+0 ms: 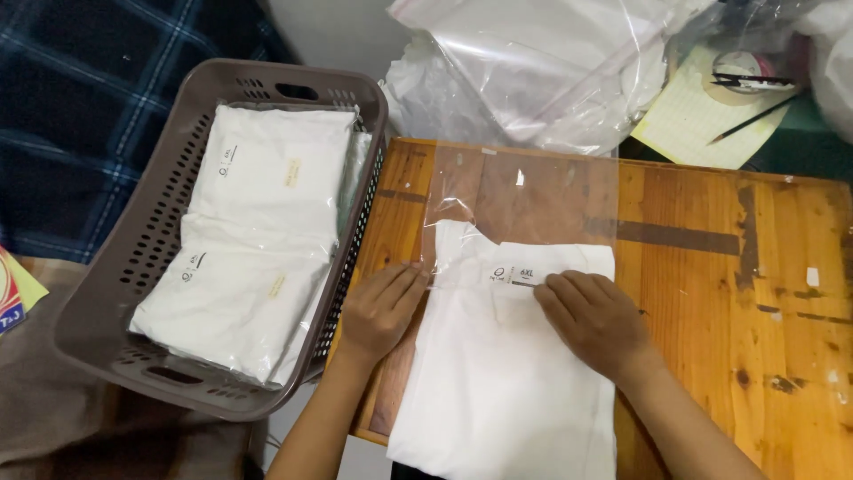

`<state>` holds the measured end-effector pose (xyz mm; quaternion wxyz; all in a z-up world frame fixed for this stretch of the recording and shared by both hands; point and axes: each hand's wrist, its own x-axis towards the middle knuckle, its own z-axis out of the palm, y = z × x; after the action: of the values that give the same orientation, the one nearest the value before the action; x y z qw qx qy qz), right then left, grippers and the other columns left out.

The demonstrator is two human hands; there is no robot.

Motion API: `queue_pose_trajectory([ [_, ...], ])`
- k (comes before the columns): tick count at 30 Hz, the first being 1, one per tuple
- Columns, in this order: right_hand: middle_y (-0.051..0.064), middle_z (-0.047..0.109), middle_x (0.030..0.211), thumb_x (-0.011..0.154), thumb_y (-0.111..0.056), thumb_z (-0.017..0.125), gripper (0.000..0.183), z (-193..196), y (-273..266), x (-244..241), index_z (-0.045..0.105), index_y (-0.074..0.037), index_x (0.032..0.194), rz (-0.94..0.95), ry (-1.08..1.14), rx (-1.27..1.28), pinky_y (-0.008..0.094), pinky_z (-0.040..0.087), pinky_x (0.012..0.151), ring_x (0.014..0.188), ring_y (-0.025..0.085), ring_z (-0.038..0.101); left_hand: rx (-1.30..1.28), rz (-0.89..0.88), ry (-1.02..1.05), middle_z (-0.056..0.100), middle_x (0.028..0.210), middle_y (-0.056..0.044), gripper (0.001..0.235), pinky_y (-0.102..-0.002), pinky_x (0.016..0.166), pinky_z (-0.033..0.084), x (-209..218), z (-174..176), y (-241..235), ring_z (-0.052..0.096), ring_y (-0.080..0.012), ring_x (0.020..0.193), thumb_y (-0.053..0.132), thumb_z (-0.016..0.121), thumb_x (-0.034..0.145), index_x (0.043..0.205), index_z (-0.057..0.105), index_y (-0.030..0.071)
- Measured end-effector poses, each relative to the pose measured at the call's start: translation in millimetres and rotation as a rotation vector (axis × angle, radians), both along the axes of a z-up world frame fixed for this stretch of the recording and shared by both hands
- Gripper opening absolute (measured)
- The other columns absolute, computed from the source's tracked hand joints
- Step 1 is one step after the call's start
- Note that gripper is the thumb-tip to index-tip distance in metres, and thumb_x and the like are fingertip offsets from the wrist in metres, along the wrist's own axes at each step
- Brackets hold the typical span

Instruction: Folding a white t-shirt and placing it into a clear plastic packaging bag on a wooden table.

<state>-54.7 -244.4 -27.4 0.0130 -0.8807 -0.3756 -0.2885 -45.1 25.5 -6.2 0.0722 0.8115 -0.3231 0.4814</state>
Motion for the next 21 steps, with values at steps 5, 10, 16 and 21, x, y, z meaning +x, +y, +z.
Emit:
queue_pose_trajectory([
  [5, 0.007, 0.054, 0.078, 0.083, -0.015, 0.053, 0.008, -24, -39, -14, 0.058, -0.009, 0.083, -0.082, -0.010, 0.056, 0.028, 0.048, 0.065, 0.075, 0.023, 0.058, -0.065, -0.097, 0.093, 0.065, 0.076, -0.005, 0.005, -0.025, 0.069, 0.053, -1, 1, 3, 0.062, -0.0177, 0.074, 0.008, 0.062, 0.078, 0.077, 0.066, 0.010],
  [10, 0.002, 0.060, 0.080, 0.082, -0.020, 0.058, 0.010, -12, -38, -22, 0.064, -0.013, 0.084, -0.191, -0.052, 0.159, 0.023, 0.049, 0.065, 0.072, 0.015, 0.060, -0.189, -0.216, 0.261, 0.065, 0.078, -0.006, 0.007, -0.027, 0.060, 0.052, -2, -1, 6, 0.061, -0.0211, 0.070, 0.008, 0.061, 0.078, 0.080, 0.067, 0.009],
  [16, 0.002, 0.063, 0.075, 0.079, -0.017, 0.064, 0.007, 2, -28, -21, 0.066, -0.011, 0.081, -0.199, -0.036, 0.247, 0.021, 0.050, 0.060, 0.067, 0.015, 0.061, -0.035, -0.032, 0.042, 0.062, 0.085, -0.006, 0.009, -0.031, 0.059, 0.046, 3, -18, -5, 0.057, -0.0221, 0.071, 0.015, 0.058, 0.079, 0.084, 0.063, 0.009],
  [21, 0.004, 0.063, 0.075, 0.077, -0.016, 0.065, 0.007, 1, -26, -22, 0.066, -0.010, 0.080, -0.155, -0.029, 0.253, 0.023, 0.050, 0.060, 0.068, 0.017, 0.062, 0.077, 0.002, -0.128, 0.059, 0.082, -0.004, 0.007, -0.031, 0.068, 0.047, 6, -28, -28, 0.055, -0.0203, 0.074, 0.008, 0.060, 0.079, 0.084, 0.061, 0.012],
])
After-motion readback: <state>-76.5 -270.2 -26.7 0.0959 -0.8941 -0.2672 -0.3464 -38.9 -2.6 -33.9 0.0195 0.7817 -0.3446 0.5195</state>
